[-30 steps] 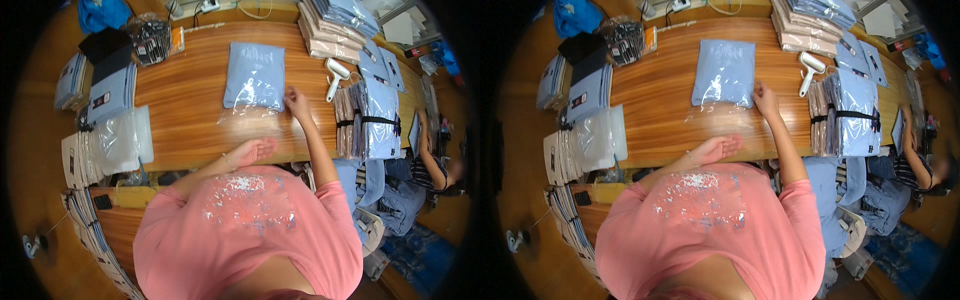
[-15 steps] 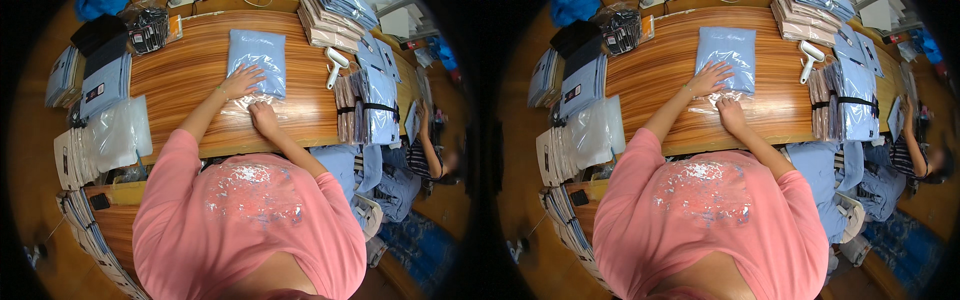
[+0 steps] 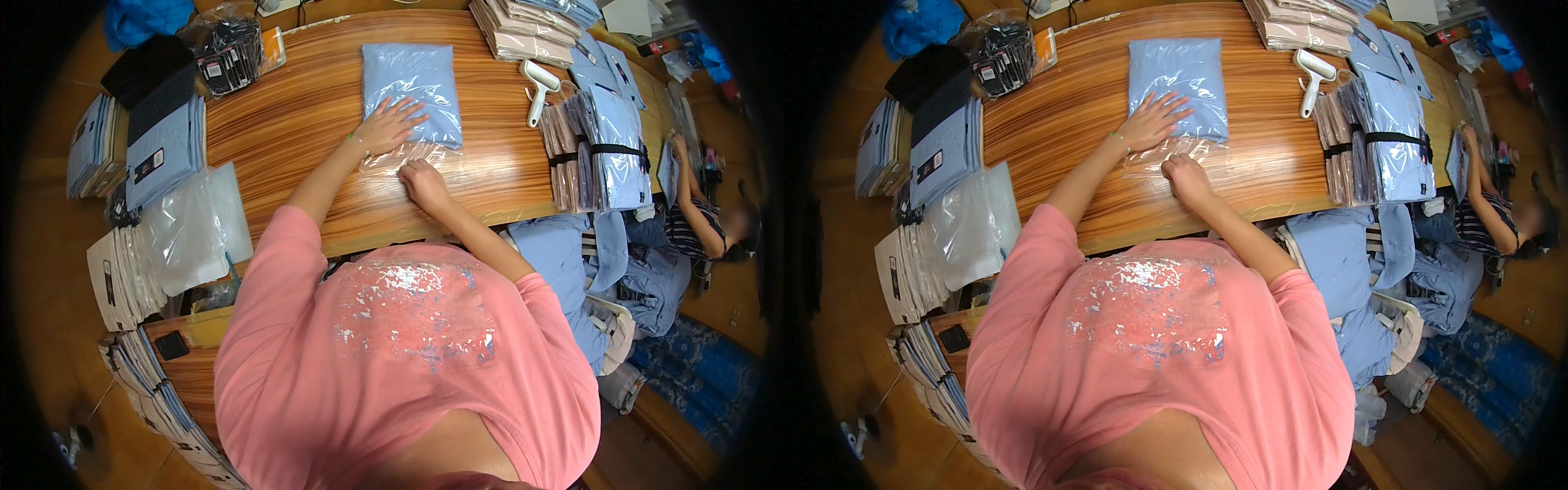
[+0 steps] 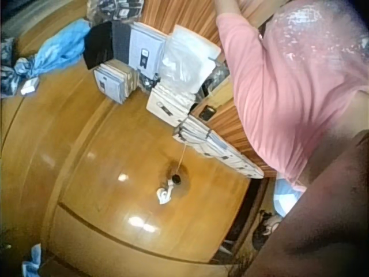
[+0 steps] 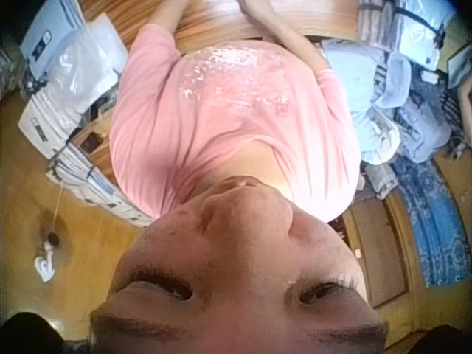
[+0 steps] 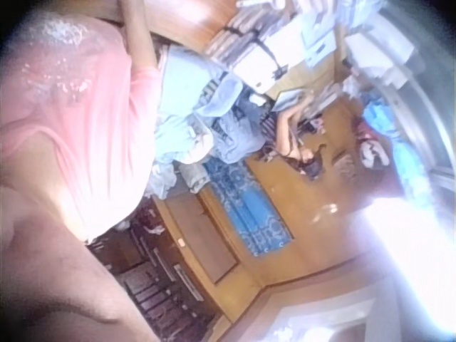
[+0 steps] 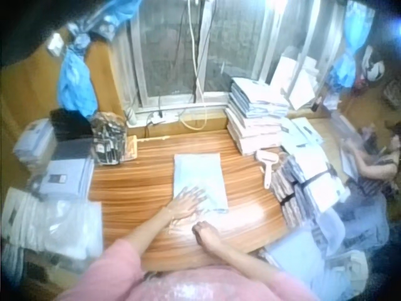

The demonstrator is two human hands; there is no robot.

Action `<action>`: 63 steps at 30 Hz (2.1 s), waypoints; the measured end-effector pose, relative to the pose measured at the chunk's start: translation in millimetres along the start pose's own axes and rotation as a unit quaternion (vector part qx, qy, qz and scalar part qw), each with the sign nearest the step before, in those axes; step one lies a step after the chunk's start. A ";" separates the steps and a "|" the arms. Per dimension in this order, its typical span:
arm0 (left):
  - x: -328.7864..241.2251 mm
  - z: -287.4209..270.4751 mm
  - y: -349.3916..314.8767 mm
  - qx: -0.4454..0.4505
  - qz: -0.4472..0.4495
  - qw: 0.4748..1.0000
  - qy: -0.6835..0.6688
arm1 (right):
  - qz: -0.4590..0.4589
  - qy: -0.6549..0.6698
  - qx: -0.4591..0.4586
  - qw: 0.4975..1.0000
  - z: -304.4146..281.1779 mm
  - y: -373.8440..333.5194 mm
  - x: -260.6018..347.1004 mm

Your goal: The person places a folded blue shirt into a plastic bag, seals it by hand, and then takes another shirt to fold it over a piece of cardboard on a table.

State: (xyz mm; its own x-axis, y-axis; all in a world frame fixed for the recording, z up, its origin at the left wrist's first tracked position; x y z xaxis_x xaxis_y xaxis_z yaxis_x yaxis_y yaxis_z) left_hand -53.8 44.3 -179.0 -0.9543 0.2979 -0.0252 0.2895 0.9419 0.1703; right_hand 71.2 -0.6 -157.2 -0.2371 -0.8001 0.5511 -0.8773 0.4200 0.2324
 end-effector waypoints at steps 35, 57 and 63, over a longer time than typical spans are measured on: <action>3.0 5.2 -5.3 -0.043 -0.034 0.998 0.024 | -0.107 -0.087 -0.006 0.990 -28.5 -24.7 47.6; 5.2 8.0 -5.1 -0.026 -0.041 0.998 0.025 | -0.112 -0.020 -0.035 0.993 8.0 30.8 57.1; 1.5 4.8 -2.5 -0.050 -0.035 0.998 0.018 | -0.157 -0.085 0.033 0.983 6.6 4.5 74.7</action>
State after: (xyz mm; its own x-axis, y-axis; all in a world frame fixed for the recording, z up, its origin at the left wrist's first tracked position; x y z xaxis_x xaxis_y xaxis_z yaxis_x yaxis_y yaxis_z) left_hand -55.7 43.2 -184.2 -0.9743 0.2251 -0.0049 0.2157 0.9394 0.2663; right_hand 46.8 -61.3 -120.3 -0.0121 -0.9480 0.3181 -0.9425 0.1170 0.3131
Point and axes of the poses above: each hand's wrist, its own y-axis towards the middle knuckle, its own z-axis out of the palm, x = y × z, the point moved 6 cm from there along y, towards the middle knuckle, and after that the axes turned 6 degrees about y, right-handed, at the moved point
